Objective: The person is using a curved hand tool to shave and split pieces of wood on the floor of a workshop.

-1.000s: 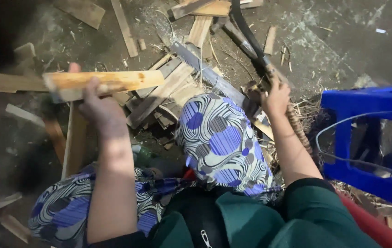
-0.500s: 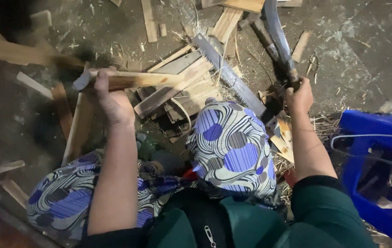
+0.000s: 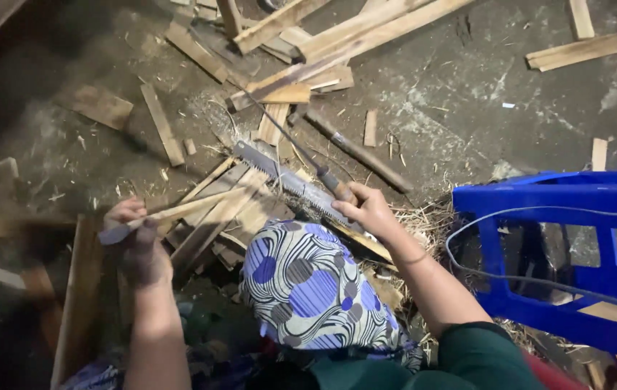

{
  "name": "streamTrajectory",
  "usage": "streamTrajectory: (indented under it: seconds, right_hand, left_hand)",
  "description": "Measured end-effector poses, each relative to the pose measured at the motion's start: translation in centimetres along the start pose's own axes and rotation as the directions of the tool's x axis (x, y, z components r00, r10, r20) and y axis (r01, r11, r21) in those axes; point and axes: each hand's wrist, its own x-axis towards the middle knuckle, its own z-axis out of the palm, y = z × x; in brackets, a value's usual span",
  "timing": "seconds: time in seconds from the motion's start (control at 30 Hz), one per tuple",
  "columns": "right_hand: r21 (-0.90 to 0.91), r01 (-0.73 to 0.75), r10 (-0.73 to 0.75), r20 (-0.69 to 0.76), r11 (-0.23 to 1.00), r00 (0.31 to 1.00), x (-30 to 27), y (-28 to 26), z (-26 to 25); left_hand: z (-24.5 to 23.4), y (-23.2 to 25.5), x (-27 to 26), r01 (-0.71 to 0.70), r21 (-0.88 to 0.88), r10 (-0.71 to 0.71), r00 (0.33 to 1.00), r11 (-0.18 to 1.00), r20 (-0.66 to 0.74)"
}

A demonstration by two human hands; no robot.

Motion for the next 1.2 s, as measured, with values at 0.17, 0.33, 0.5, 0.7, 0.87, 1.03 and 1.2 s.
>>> streamTrajectory:
  seconds: [0.17,0.33,0.5,0.7,0.87,1.03,1.2]
  right_hand:
    - [0.107,-0.024,-0.021,0.399,0.994,0.917,-1.9,-5.8,-2.8]
    - [-0.005,0.123,-0.109,0.422,0.992,0.900,-1.3,-7.7,0.8]
    - [-0.316,0.332,-0.251,0.272,0.889,0.929,0.4,-6.0,4.8]
    - [-0.678,0.301,-0.153,0.270,0.670,0.951,2.7,-1.2,9.3]
    - [-0.593,0.226,0.023,0.382,0.773,0.924,4.6,2.0,13.1]
    - [-0.707,0.424,-0.047,0.486,0.566,0.873,6.0,5.5,15.1]
    - [-0.682,0.282,0.001,0.383,0.674,0.924,8.8,-1.6,16.5]
  left_hand:
    - [-4.5,1.3,-0.1,0.121,0.130,-0.126,0.991,0.984,0.034]
    - [-2.9,5.2,-0.5,0.301,-0.025,-0.301,0.954,0.953,0.006]
    - [-2.7,6.6,-0.4,0.361,0.270,-0.382,0.924,0.893,0.030]
    - [-2.7,6.3,-1.2,0.385,0.504,-0.413,0.909,0.773,-0.060]
    - [-2.4,8.0,-1.7,0.346,0.717,-0.346,0.925,0.605,-0.155]
    - [-1.7,9.2,-1.9,0.236,0.722,-0.258,0.963,0.650,-0.083]
    - [-2.9,7.8,-1.6,0.140,0.730,-0.154,0.987,0.669,-0.048]
